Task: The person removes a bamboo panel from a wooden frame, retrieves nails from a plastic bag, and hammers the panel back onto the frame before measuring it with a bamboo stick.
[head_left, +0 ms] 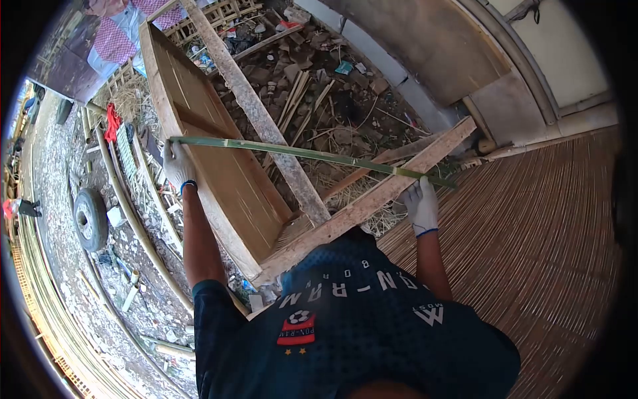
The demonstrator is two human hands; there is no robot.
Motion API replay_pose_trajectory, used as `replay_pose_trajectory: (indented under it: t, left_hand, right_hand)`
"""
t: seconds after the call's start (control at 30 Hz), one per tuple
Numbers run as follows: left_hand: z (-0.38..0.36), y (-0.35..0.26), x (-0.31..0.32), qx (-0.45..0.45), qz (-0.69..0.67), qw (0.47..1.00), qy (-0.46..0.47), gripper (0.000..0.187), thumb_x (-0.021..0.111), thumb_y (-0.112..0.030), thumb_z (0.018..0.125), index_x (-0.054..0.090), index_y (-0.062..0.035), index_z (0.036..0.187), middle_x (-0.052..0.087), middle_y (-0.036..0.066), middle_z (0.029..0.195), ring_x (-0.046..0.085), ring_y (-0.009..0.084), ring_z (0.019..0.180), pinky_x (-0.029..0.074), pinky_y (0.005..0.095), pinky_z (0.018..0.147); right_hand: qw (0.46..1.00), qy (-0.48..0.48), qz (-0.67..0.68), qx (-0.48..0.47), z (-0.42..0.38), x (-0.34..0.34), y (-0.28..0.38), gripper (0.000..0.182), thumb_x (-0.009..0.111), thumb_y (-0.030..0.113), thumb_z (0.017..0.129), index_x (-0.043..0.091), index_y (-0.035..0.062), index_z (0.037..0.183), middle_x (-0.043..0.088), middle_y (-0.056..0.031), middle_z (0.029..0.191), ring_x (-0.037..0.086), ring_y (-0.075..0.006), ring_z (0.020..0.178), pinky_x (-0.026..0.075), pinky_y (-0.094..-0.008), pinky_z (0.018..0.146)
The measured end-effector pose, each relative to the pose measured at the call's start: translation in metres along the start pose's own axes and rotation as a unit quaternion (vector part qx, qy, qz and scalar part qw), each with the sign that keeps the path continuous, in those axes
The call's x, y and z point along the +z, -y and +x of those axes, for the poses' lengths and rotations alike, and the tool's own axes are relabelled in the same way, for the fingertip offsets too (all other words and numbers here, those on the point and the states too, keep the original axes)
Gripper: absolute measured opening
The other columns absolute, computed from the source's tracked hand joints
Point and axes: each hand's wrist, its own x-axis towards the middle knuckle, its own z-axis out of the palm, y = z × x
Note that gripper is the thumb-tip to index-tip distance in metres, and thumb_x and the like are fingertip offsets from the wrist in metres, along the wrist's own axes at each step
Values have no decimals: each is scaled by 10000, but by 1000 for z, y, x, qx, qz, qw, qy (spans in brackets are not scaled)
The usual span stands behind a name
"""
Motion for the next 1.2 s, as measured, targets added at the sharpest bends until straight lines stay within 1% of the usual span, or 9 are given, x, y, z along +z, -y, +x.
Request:
replay_pose_trajectory:
  t: [0.27,0.37,0.43,0.5,0.67,0.83,0.93,1.1,1.2]
  left_hand:
    - [-5,-12,-6,5,15,1000,-13,480,561,-355,1016,660,15,1305,684,212,1293,659,345,1199,500,399,991]
    - [-9,-9,-7,27,-5,999,-37,398,576,-311,1011,701,7,1216,728,208,1143,695,342,1072,519,405,938]
    - [-15,-17,-13,39,-4,998,-45,345,590,-283,1009,718,1,1157,736,197,1040,704,328,985,530,400,898]
    - [-25,-22,-25,30,16,999,-24,363,588,-309,1011,728,-13,1167,741,185,1085,710,310,1014,530,393,917]
    - [-58,-5,-44,49,3,998,-32,308,618,-263,998,740,-6,1117,746,181,1059,712,320,977,536,392,890]
    - [-74,5,-56,10,-56,998,21,353,616,-201,1014,684,-2,1298,735,181,1203,704,221,1087,521,330,935]
    - [-77,-6,-60,-20,-52,998,26,366,609,-202,1009,675,6,1302,731,200,1205,713,251,1098,520,327,954]
    - [-80,-13,-60,4,-15,999,40,387,580,-219,1022,654,7,1328,706,221,1249,688,304,1178,516,359,989]
    - [-84,-19,-60,7,-28,999,29,398,572,-220,1026,641,9,1343,698,226,1264,683,316,1185,513,361,995]
  right_hand:
    - [999,-30,38,-5,-18,29,8,295,733,356,958,591,130,1085,560,16,1003,556,-173,1011,453,-367,969]
    - [996,-70,39,39,-24,30,17,274,734,348,956,599,134,1058,569,7,966,565,-172,949,479,-361,910]
    - [995,-80,56,14,-6,10,9,261,732,344,955,602,134,1038,573,2,938,568,-170,900,494,-352,864]
    - [993,-94,65,-2,0,0,10,249,729,338,955,602,132,1016,578,-5,887,573,-166,832,512,-333,790]
    - [991,-125,40,-12,-7,-5,24,255,720,330,962,604,115,1033,591,-11,909,587,-165,864,514,-338,785]
    - [998,-64,-3,17,-11,-2,19,294,703,342,975,611,95,1107,589,-4,979,586,-156,918,500,-336,831]
    - [999,-37,-12,33,-15,8,8,287,700,336,981,612,95,1109,587,-3,969,579,-148,889,498,-323,819]
    - [999,-48,10,20,-21,17,10,250,716,322,978,635,97,1051,591,8,881,569,-144,796,498,-310,758]
    - [998,-26,-44,23,-18,9,12,262,689,325,992,617,109,1119,586,11,958,564,-123,864,494,-298,795]
